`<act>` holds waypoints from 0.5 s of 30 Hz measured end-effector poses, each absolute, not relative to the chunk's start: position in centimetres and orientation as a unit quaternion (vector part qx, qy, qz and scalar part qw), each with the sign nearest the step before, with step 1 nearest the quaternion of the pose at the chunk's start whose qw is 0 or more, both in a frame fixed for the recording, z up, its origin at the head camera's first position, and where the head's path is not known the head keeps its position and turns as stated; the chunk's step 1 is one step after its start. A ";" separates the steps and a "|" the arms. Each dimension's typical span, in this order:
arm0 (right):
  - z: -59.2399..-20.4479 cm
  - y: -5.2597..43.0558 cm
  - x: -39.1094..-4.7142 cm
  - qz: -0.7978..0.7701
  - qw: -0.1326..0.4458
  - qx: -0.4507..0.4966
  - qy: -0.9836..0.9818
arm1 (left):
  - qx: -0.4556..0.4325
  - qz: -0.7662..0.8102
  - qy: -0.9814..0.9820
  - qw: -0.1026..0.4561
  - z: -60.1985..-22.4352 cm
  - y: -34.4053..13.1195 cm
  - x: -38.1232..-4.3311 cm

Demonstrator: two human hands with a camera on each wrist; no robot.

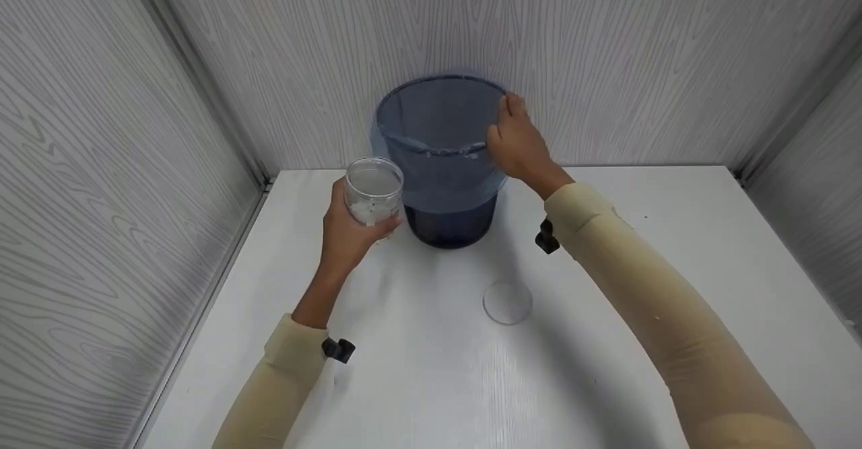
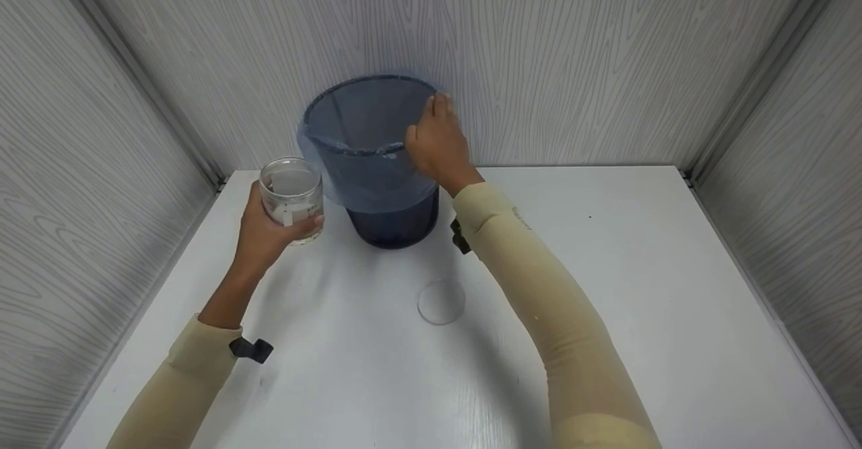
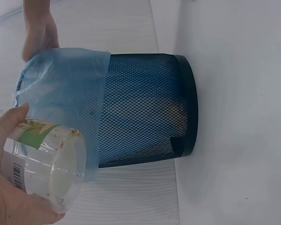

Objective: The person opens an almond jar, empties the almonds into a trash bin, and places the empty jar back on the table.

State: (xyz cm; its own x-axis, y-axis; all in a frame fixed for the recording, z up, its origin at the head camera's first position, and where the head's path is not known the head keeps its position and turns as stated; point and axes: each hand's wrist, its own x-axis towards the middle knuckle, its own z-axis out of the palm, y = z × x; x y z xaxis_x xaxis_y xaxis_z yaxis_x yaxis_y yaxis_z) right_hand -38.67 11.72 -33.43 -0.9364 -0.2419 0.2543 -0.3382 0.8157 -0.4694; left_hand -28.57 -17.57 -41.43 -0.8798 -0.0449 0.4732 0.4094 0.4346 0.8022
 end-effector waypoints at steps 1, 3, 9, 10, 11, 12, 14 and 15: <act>-33.5 11.8 -38.7 0.262 0.092 0.152 -0.949 | -0.112 -0.522 -0.817 0.216 -41.5 -17.5 -28.5; -33.4 11.9 -38.7 0.261 0.093 0.151 -0.949 | -0.114 -0.526 -0.816 0.211 -41.7 -17.3 -28.3; -33.4 12.1 -38.6 0.262 0.095 0.154 -0.948 | -0.113 -0.534 -0.814 0.200 -42.4 -16.8 -28.1; -33.4 12.1 -38.6 0.263 0.095 0.154 -0.948 | -0.112 -0.533 -0.815 0.198 -42.4 -16.8 -28.1; -33.4 12.0 -38.6 0.263 0.095 0.155 -0.947 | -0.110 -0.533 -0.816 0.196 -42.5 -16.8 -27.9; -33.4 12.0 -38.6 0.262 0.095 0.156 -0.948 | -0.109 -0.533 -0.817 0.193 -42.5 -16.8 -27.8; -33.4 11.9 -38.7 0.259 0.097 0.158 -0.948 | -0.108 -0.531 -0.819 0.188 -42.6 -16.9 -27.6; -33.4 11.9 -38.7 0.259 0.097 0.159 -0.948 | -0.107 -0.530 -0.820 0.185 -42.6 -16.9 -27.5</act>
